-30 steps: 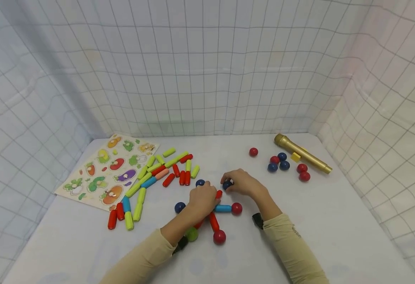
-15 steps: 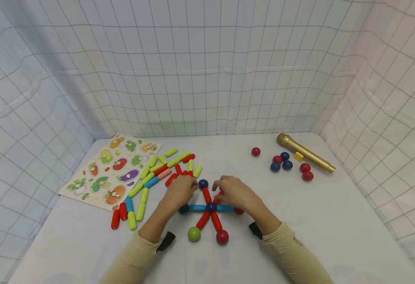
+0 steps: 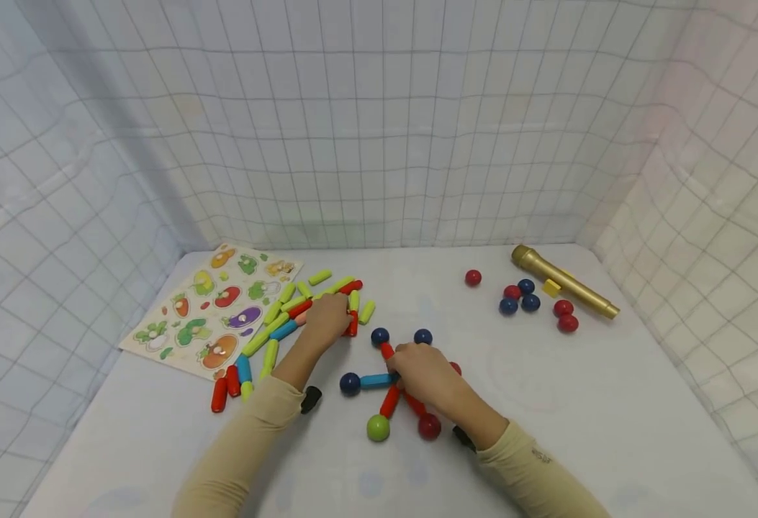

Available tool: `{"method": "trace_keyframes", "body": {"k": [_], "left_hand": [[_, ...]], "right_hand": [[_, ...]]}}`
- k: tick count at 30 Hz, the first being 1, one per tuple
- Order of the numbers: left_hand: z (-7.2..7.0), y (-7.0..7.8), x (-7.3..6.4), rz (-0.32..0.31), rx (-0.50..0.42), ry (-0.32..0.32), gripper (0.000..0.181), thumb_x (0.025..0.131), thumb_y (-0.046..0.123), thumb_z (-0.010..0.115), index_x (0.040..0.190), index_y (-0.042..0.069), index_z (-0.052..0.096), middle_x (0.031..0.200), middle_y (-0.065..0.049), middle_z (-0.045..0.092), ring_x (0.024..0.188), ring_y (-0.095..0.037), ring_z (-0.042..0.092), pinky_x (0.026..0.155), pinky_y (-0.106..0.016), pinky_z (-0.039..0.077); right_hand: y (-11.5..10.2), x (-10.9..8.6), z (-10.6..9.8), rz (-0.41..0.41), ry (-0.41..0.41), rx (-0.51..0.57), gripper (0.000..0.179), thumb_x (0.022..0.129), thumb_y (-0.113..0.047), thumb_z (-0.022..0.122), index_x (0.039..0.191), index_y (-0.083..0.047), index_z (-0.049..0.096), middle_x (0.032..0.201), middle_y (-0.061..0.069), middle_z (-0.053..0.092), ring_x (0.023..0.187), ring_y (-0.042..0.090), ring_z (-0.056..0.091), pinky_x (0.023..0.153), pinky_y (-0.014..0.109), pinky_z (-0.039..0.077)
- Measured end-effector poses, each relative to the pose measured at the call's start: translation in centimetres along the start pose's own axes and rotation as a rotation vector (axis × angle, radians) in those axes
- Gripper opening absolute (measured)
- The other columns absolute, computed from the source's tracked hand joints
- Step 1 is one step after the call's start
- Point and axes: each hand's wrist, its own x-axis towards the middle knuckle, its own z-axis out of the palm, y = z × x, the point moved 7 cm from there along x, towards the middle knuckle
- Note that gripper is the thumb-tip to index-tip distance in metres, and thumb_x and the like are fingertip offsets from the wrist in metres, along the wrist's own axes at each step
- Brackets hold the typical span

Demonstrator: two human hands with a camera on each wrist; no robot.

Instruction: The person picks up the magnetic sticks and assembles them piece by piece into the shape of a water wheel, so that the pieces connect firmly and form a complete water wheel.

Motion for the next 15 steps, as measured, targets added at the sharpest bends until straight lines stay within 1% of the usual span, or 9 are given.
{"method": "trace_keyframes", "body": {"k": [3,6,8,9,12,13,15], "left_hand": [[0.1,-0.2,0.1,-0.011,-0.017,-0.004,0.018,0.093,0.009,0.059,0.108,0.003,0.067,0.093,-0.011,0.066,0.076,-0.025,0.057,0.064,-0.033,0.048],[0.4,-0.4,0.1,-0.010,-0.024,-0.029,0.025,0.092,0.009,0.059,0.116,0.004,0.066,0.100,-0.012,0.067,0.082,-0.026,0.057,0.074,-0.038,0.052],[0.5,-0.4,0.1,-0.001,-0.018,-0.029,0.027,0.092,0.010,0.060,0.117,0.004,0.066,0.100,-0.012,0.067,0.083,-0.026,0.058,0.075,-0.037,0.052],[0.5,-0.5,0.0,-0.004,-0.024,-0.027,0.026,0.092,0.011,0.060,0.116,0.004,0.066,0.099,-0.012,0.067,0.083,-0.026,0.058,0.074,-0.036,0.052],[-0.2,-0.9,-0.8,-0.014,-0.092,0.009,0.026,0.091,0.012,0.062,0.115,0.005,0.067,0.101,-0.013,0.067,0.082,-0.026,0.057,0.066,-0.030,0.048],[-0.4,-1.0,-1.2,-0.014,-0.132,0.018,0.025,0.090,0.012,0.063,0.115,0.005,0.067,0.103,-0.013,0.067,0.082,-0.026,0.057,0.063,-0.028,0.047],[-0.8,-1.2,-2.4,-0.006,-0.239,0.018,0.029,0.089,0.013,0.066,0.117,0.008,0.065,0.106,-0.013,0.067,0.084,-0.025,0.059,0.063,-0.028,0.049]], "right_hand": [[1.2,-0.4,-0.2,0.014,0.012,0.030,0.017,0.079,-0.009,0.079,0.095,-0.015,0.078,0.087,-0.001,0.067,0.076,0.012,0.056,0.073,0.026,0.055],[2.2,-0.6,-0.3,0.022,0.023,0.056,0.017,0.079,-0.006,0.078,0.093,-0.015,0.079,0.084,-0.001,0.066,0.075,0.012,0.055,0.073,0.026,0.054],[2.4,-0.7,-0.4,0.015,0.032,0.069,0.017,0.079,-0.005,0.077,0.093,-0.015,0.080,0.083,-0.001,0.066,0.075,0.011,0.055,0.073,0.026,0.054],[2.5,-0.7,-0.4,0.011,0.034,0.075,0.017,0.079,-0.005,0.078,0.093,-0.015,0.080,0.083,-0.001,0.067,0.075,0.011,0.055,0.073,0.026,0.054],[2.3,-0.6,-0.5,-0.004,0.040,0.076,0.017,0.078,-0.006,0.078,0.093,-0.014,0.080,0.085,-0.001,0.070,0.076,0.012,0.058,0.075,0.026,0.055],[2.3,-0.5,-0.5,-0.009,0.041,0.076,0.017,0.078,-0.006,0.078,0.094,-0.014,0.080,0.086,0.000,0.071,0.077,0.012,0.059,0.076,0.027,0.056],[2.2,-0.5,-0.5,-0.014,0.038,0.075,0.018,0.078,-0.005,0.078,0.094,-0.013,0.079,0.087,0.000,0.073,0.078,0.013,0.061,0.077,0.028,0.057]]}}
